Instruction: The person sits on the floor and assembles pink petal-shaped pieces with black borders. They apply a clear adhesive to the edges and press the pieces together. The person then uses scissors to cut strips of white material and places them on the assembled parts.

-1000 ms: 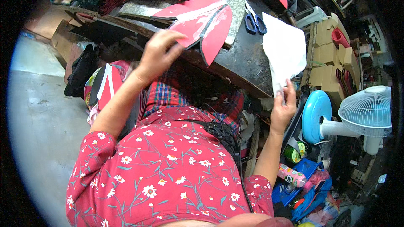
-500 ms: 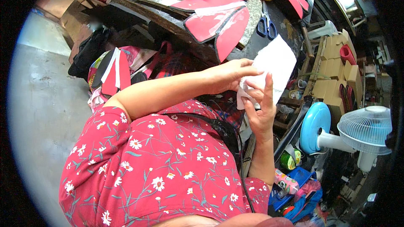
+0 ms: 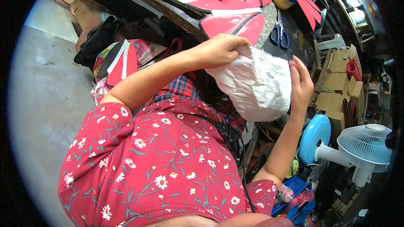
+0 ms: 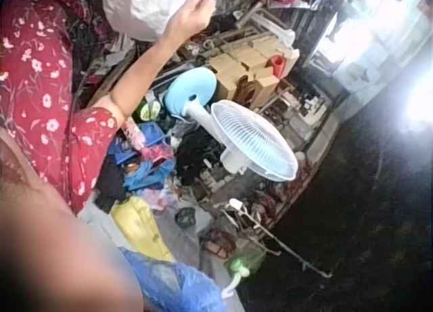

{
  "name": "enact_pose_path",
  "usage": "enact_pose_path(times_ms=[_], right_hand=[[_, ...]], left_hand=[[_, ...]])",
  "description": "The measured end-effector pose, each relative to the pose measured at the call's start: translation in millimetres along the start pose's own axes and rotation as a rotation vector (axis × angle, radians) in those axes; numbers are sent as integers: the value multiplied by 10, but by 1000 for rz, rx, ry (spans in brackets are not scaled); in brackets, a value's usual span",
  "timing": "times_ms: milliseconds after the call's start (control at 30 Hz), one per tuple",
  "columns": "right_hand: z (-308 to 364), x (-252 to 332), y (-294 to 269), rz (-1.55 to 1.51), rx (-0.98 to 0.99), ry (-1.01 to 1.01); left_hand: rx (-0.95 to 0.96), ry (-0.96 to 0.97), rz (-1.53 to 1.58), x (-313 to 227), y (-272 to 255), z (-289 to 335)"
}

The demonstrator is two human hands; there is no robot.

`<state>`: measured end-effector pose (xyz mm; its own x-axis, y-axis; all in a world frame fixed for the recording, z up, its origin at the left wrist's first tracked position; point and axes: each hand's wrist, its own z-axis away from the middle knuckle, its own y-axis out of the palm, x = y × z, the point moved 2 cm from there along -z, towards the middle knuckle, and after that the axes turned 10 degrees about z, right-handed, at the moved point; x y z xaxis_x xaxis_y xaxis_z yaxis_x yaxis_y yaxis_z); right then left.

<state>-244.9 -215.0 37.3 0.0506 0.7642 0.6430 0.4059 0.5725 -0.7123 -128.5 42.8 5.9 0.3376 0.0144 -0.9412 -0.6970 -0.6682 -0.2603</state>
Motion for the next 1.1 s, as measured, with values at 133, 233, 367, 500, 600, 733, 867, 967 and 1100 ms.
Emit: enact_pose_path(times_ms=[133,233,367,500,600,733,867,967,1100], right_hand=[[-738,-285,406,563,5,-108],[-1129,-358,649,798,63,128],[-1305,-365,606,1016,314,316],[-1141,-564,293,971,415,305],[-851,-834,-43,576,398,468],[-208,-984,-654,-430,320,551],[598,-836,-982,-440,-103,389],[1197,-603,-1001,-399,-244,312],[1702,-433,-603,-374,-45,539]], left_hand=[[-67,-4,-88,33,-69,71],[-57,-19,-108,29,-74,72],[-57,53,-156,-82,-89,90],[-49,258,-346,-297,-97,77],[10,460,-545,-495,-55,-43],[82,606,-794,-740,31,-440],[91,677,-970,-798,190,-1194],[17,801,-991,-654,320,-1836],[-3,692,-1050,-215,372,-2528]])
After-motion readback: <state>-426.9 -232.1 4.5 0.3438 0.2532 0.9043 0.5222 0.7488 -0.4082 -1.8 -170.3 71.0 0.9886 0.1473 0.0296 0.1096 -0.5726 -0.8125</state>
